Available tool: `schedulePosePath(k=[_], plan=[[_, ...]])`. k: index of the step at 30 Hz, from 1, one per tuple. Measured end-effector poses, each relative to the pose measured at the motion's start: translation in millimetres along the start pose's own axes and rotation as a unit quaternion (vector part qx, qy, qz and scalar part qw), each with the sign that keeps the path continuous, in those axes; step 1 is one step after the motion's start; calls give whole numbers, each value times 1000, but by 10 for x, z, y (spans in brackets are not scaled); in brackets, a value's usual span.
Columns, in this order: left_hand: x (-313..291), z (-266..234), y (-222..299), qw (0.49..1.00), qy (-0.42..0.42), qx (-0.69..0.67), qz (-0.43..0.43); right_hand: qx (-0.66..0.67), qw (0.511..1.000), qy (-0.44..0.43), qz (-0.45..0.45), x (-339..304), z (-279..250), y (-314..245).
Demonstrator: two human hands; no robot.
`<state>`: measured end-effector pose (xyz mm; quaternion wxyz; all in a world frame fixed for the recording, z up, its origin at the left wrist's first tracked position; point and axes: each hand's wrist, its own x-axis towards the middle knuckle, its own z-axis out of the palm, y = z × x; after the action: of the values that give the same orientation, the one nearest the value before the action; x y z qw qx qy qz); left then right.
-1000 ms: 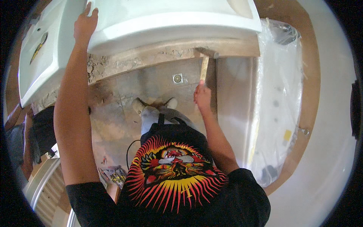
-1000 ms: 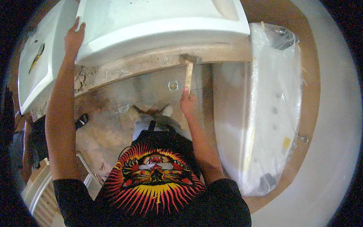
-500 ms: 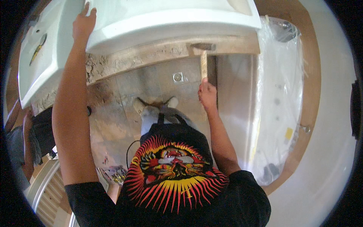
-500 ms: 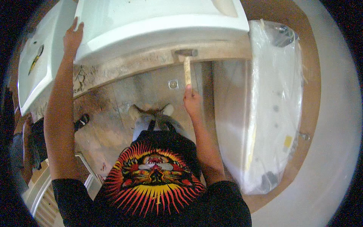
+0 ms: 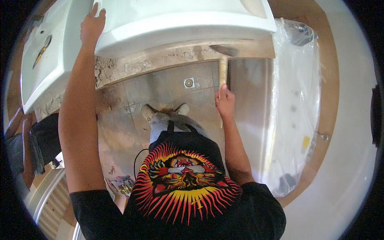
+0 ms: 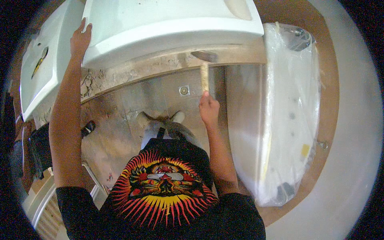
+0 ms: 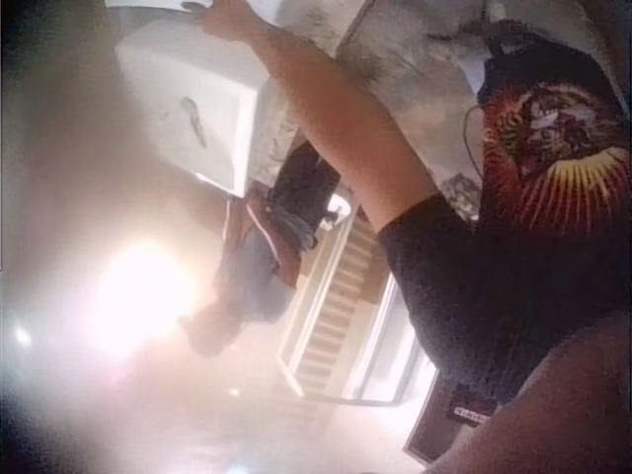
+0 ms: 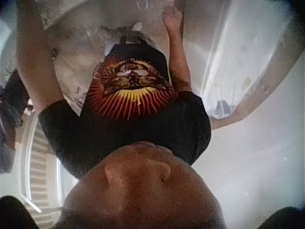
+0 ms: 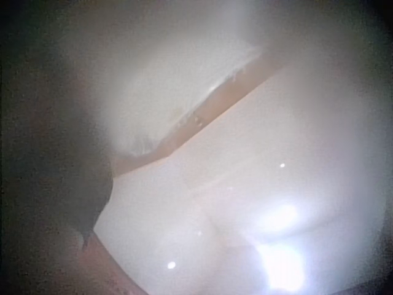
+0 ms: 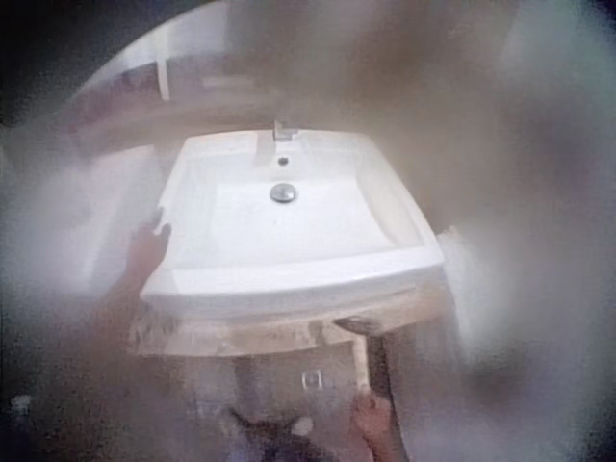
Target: The person uses a hammer to strike the countertop around a white bathroom sink, loosening it from the cabinet. Another person assists by holding the sink steady. The sink is gradually detached from the countertop as the hammering continues.
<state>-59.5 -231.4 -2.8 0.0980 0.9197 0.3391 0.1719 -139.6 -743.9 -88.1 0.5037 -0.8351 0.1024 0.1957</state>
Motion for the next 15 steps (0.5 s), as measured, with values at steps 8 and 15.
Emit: schedulePosePath(k=[8, 15], plan=[[61, 38, -43, 1000, 16, 7, 23, -52, 988, 52, -139, 58, 576, 451], [37, -27, -28, 999, -21, -18, -16, 102, 994, -7, -35, -334, 72, 29]])
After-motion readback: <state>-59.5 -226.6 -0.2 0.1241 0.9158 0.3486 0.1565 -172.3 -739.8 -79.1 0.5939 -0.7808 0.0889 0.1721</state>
